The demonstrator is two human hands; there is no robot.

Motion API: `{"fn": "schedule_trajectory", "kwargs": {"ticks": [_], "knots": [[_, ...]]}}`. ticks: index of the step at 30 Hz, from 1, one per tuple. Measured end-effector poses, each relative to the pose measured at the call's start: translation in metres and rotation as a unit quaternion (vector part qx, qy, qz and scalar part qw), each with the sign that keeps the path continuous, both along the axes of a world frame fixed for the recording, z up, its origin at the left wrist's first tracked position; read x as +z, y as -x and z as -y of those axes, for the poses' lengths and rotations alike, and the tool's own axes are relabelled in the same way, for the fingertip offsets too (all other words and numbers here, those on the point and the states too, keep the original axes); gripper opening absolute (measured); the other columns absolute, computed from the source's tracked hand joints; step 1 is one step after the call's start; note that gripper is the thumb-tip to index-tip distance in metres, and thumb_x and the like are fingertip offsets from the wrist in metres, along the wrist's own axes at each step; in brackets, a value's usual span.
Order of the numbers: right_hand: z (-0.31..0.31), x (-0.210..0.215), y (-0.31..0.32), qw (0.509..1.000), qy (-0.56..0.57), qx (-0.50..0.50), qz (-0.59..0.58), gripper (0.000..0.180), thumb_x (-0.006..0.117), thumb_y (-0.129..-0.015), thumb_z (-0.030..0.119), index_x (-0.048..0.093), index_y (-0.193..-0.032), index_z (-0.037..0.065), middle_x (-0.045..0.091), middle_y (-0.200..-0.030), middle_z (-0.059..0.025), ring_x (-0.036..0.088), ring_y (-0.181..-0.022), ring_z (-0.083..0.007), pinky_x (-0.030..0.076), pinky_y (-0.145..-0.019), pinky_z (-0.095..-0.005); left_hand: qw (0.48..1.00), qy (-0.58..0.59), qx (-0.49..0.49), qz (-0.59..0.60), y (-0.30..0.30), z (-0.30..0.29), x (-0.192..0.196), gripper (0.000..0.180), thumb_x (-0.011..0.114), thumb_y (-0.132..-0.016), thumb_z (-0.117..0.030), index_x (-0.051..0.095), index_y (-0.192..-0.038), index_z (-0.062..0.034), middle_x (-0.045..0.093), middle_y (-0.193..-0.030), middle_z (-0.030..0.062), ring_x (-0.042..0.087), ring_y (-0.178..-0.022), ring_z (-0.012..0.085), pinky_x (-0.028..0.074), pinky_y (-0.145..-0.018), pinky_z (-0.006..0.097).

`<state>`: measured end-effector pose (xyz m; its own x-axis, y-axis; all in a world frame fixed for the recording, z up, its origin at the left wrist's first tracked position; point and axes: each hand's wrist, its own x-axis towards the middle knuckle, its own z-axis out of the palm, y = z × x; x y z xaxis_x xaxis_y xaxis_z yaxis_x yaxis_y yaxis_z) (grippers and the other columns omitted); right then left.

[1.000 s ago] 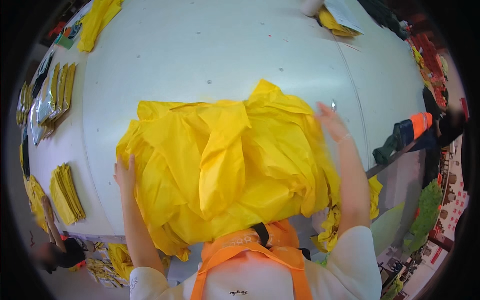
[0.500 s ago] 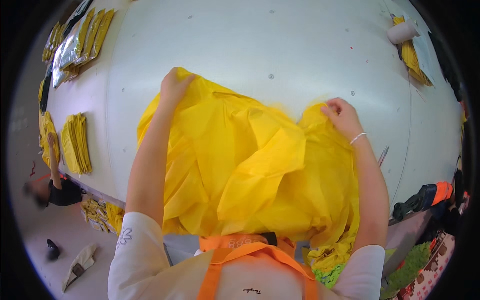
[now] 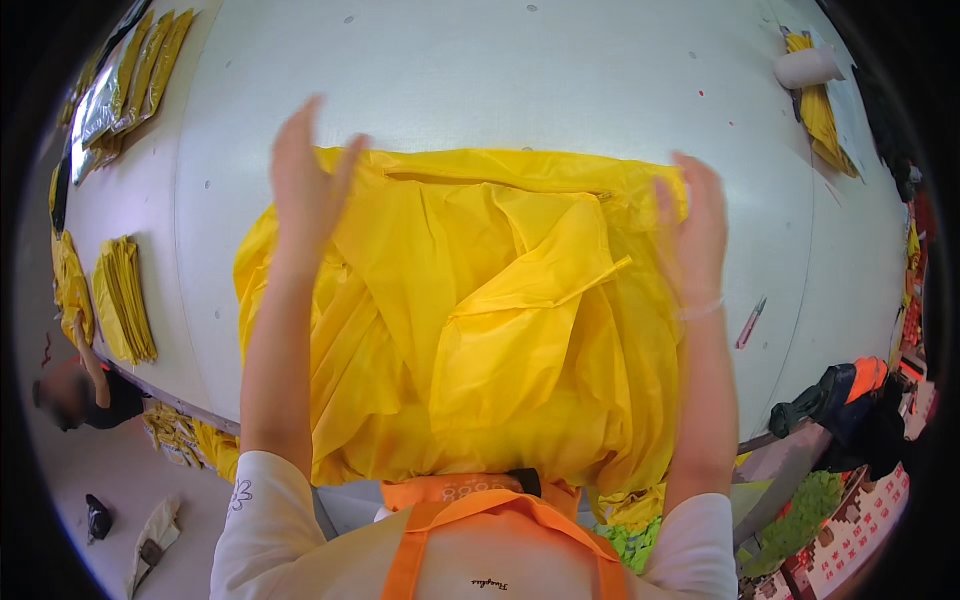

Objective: The person folds a yellow raincoat on a white table, smoothing and aligning the fabric, then uses a small blade to cut threads or tags. The person continues folding and arranging the garment into a compact shape.

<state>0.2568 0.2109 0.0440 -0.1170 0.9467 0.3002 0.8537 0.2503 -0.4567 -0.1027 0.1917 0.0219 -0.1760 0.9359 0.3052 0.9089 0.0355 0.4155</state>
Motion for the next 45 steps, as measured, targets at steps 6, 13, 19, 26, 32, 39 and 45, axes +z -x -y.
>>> {"fn": "schedule_trajectory", "kwargs": {"ticks": [6, 13, 19, 26, 32, 39, 45], "knots": [[0.14, -0.001, 0.094, 0.953, 0.195, 0.203, 0.112, 0.064, 0.06, -0.083, 0.039, 0.039, -0.134, 0.007, 0.033, -0.139, -0.0214, 0.03, -0.131, -0.0352, 0.022, -0.105, -0.0533, 0.94, 0.18, -0.242, -0.157, -0.11, 0.076, -0.013, 0.062, 0.059, -0.083, -0.04, 0.037, -0.138, -0.0216, 0.028, -0.147, 0.0091, 0.021, -0.136, 0.0359, 0.018, -0.106, 0.058], [0.168, -0.032, 0.047, 0.959, 0.211, 0.187, 0.023, 0.061, 0.061, -0.083, 0.029, 0.038, -0.135, 0.006, 0.028, -0.143, -0.0214, 0.026, -0.133, -0.0357, 0.021, -0.107, -0.0487, 0.962, 0.136, -0.236, -0.027, -0.102, 0.107, -0.01, 0.062, 0.06, -0.083, -0.038, 0.038, -0.137, -0.0176, 0.031, -0.144, 0.0128, 0.025, -0.133, 0.0367, 0.022, -0.106, 0.052], [0.194, 0.014, 0.018, 0.919, 0.305, -0.042, -0.246, 0.018, 0.061, -0.086, 0.017, 0.062, -0.092, 0.0, 0.062, -0.082, -0.0115, 0.057, -0.067, -0.0175, 0.046, -0.061, -0.0281, 0.959, 0.237, 0.08, 0.133, -0.062, 0.183, 0.045, 0.021, 0.06, -0.084, -0.027, 0.065, -0.089, -0.0072, 0.064, -0.07, 0.0101, 0.062, -0.067, 0.0298, 0.05, -0.064, 0.036], [0.234, 0.017, 0.057, 0.881, 0.414, 0.066, -0.221, 0.03, 0.06, -0.087, 0.029, 0.063, -0.085, 0.0, 0.06, -0.063, -0.0099, 0.056, -0.053, -0.0183, 0.045, -0.052, -0.029, 0.923, 0.336, 0.031, 0.182, -0.079, 0.296, 0.011, 0.034, 0.062, -0.082, -0.034, 0.062, -0.098, -0.004, 0.065, -0.072, 0.0149, 0.065, -0.065, 0.0287, 0.051, -0.059, 0.038], [0.237, -0.009, 0.1, 0.893, 0.439, 0.092, -0.043, 0.059, 0.066, -0.075, 0.051, 0.061, -0.095, -0.005, 0.064, -0.087, -0.0249, 0.062, -0.083, -0.0392, 0.049, -0.072, -0.0414, 0.581, 0.406, 0.066, 0.702, -0.101, 0.295, -0.011, 0.042, 0.057, -0.089, -0.035, 0.049, -0.119, -0.0063, 0.065, -0.088, 0.0089, 0.063, -0.075, 0.0182, 0.051, -0.065, 0.031], [0.233, -0.004, 0.079, 0.832, 0.391, 0.094, -0.384, 0.039, 0.066, -0.082, 0.035, 0.058, -0.083, -0.003, 0.063, -0.078, -0.018, 0.062, -0.073, -0.0253, 0.048, -0.068, -0.0335, 0.617, 0.268, 0.187, 0.716, -0.107, 0.297, 0.025, 0.038, 0.059, -0.088, -0.035, 0.053, -0.112, -0.0063, 0.059, -0.094, 0.0047, 0.059, -0.082, 0.014, 0.051, -0.069, 0.03], [0.23, 0.024, 0.071, 0.882, 0.363, 0.078, -0.289, 0.031, 0.06, -0.088, 0.027, 0.054, -0.08, -0.003, 0.056, -0.065, -0.0076, 0.062, -0.071, -0.0144, 0.046, -0.06, -0.0266, 0.598, 0.124, 0.101, 0.785, -0.13, 0.26, 0.06, 0.032, 0.06, -0.088, -0.029, 0.057, -0.108, -0.0037, 0.061, -0.09, 0.0047, 0.06, -0.082, 0.0143, 0.051, -0.071, 0.03]]}}
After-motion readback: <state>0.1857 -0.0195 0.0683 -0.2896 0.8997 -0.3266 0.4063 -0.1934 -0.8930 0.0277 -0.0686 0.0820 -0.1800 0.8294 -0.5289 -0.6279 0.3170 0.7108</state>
